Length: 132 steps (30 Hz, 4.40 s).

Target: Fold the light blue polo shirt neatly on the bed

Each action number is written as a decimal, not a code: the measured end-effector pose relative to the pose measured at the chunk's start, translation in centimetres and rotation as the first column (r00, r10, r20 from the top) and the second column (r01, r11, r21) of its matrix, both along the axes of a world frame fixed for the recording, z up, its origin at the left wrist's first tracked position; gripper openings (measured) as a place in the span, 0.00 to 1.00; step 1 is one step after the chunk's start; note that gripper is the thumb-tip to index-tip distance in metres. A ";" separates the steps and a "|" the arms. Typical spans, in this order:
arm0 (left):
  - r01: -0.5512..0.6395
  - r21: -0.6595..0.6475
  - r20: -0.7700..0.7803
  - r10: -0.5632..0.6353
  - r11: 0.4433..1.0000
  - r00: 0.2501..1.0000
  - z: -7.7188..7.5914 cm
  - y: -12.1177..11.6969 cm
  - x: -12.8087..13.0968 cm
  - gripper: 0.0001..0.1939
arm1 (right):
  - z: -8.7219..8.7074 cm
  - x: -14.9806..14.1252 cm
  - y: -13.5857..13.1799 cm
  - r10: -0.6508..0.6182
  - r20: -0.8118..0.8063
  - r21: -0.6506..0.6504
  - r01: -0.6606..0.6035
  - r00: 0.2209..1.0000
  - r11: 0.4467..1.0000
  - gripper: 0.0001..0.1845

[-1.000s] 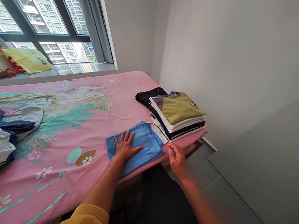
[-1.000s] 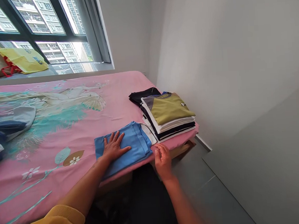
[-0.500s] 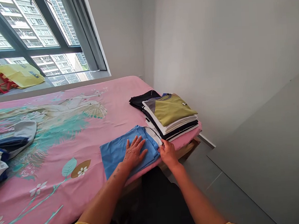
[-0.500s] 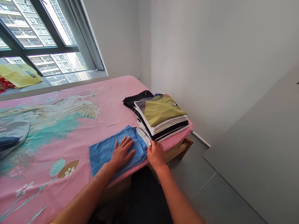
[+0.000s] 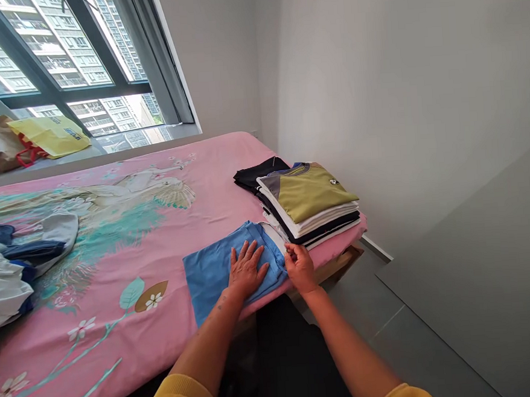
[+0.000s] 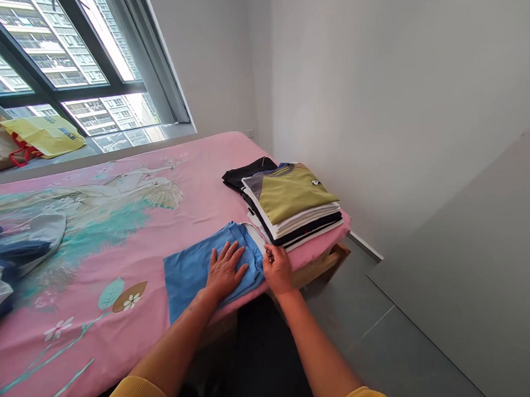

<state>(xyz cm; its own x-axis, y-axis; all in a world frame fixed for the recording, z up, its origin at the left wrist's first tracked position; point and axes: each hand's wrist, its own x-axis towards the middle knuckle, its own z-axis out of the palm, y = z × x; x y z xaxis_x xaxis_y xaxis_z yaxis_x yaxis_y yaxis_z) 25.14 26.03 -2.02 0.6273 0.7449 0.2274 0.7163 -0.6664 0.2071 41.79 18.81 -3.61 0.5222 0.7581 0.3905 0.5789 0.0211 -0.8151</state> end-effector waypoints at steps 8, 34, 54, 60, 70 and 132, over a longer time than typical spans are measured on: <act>0.034 -0.194 0.218 0.009 0.980 0.976 1.3 0.7 -1.5 0.24 | -3.8 -1.7 -7.0 0.071 -0.161 -0.040 -0.078 0.984 0.996 0.11; -0.084 -0.933 0.290 0.869 0.350 0.400 0.2 -9.8 -14.9 0.18 | 6.7 -17.2 10.2 0.756 0.313 -0.484 -0.588 0.575 0.648 0.25; 0.211 -0.894 0.390 0.918 0.395 -0.063 -0.3 -11.6 -13.1 0.19 | 9.0 -20.5 20.0 0.973 0.040 -0.818 -0.551 0.229 0.163 0.11; 0.326 -0.789 0.498 0.853 0.521 -0.158 8.5 -5.8 -15.4 0.19 | 18.4 -14.0 21.9 0.874 0.293 -0.612 -0.626 0.388 0.484 0.10; -0.022 -0.379 0.895 0.372 0.925 0.245 23.0 2.5 -20.0 0.16 | 27.1 -7.3 19.7 0.741 0.201 0.072 -0.764 0.641 0.641 0.08; -0.672 -0.120 0.005 0.678 0.731 0.735 -0.5 -5.3 -21.6 0.30 | -2.1 -11.7 3.3 0.549 0.459 -0.315 -0.450 0.698 0.836 0.25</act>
